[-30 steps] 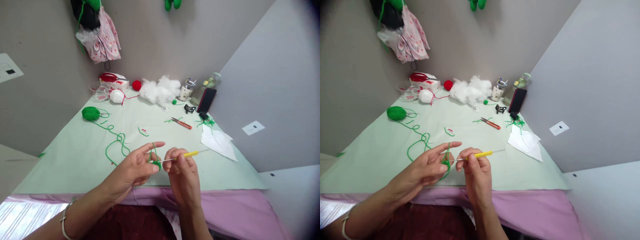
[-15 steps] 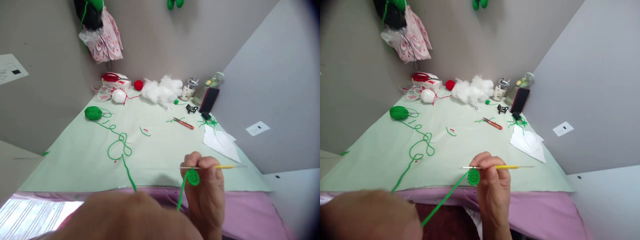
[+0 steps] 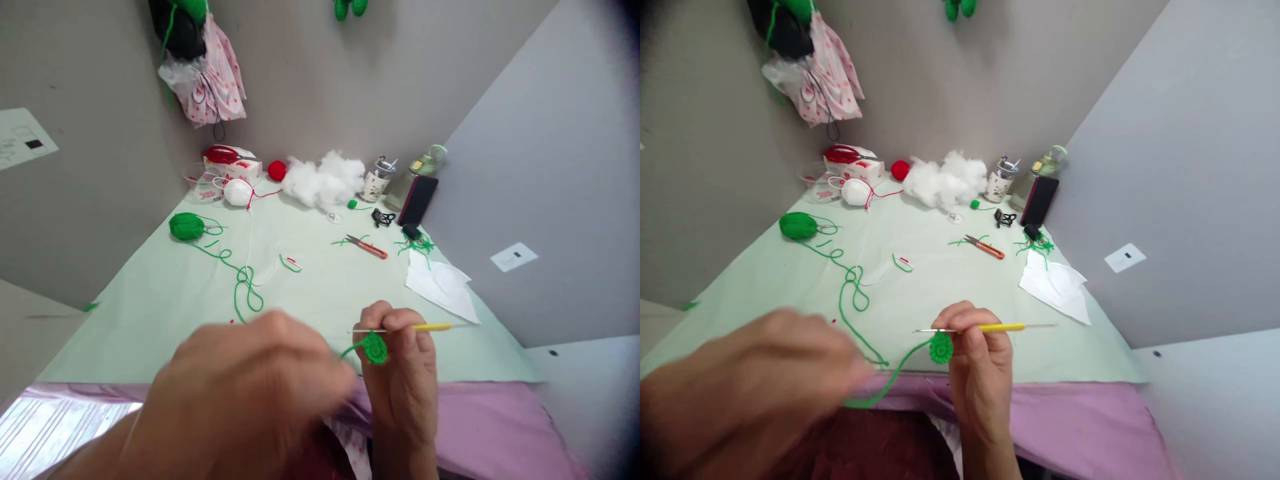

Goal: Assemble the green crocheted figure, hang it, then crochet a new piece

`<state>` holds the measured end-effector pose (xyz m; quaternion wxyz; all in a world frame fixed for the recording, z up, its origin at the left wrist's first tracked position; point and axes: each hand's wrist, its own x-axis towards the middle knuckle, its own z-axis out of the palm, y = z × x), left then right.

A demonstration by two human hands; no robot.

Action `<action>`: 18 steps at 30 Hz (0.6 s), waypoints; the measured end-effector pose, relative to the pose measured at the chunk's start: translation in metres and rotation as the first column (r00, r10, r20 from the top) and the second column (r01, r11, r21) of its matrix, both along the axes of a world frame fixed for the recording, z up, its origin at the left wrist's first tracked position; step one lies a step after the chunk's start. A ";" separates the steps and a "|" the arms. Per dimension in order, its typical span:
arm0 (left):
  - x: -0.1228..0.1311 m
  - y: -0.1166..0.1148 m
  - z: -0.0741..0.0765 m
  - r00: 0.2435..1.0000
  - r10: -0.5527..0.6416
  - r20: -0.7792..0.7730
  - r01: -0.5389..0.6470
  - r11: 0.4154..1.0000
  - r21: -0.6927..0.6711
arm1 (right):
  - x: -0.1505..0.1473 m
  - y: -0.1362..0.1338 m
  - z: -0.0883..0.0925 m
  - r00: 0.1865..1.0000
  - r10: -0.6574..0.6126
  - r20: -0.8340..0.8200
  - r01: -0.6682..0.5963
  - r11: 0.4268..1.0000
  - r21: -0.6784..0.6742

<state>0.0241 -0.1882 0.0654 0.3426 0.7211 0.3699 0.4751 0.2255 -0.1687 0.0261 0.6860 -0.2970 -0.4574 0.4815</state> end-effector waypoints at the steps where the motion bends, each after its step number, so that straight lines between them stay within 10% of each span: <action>1: -0.008 0.011 0.002 0.999 0.017 -0.028 -0.016 1.000 0.026 | 0.000 0.000 0.000 1.000 0.004 -0.014 -0.004 1.000 -0.011; 9: -0.047 0.069 -0.010 0.918 0.389 -0.083 -0.374 0.916 0.147 | -0.004 0.007 -0.006 0.997 0.005 -0.074 -0.008 0.999 -0.048; 12: -0.024 0.055 -0.012 0.978 0.137 0.156 -0.121 0.986 -0.111 | -0.008 0.008 -0.008 0.997 0.009 -0.075 -0.013 0.998 -0.057; 18: 0.012 0.047 -0.024 0.934 -0.024 0.355 0.171 0.905 -0.389 | -0.013 0.009 -0.011 0.999 0.011 -0.030 -0.013 0.998 -0.065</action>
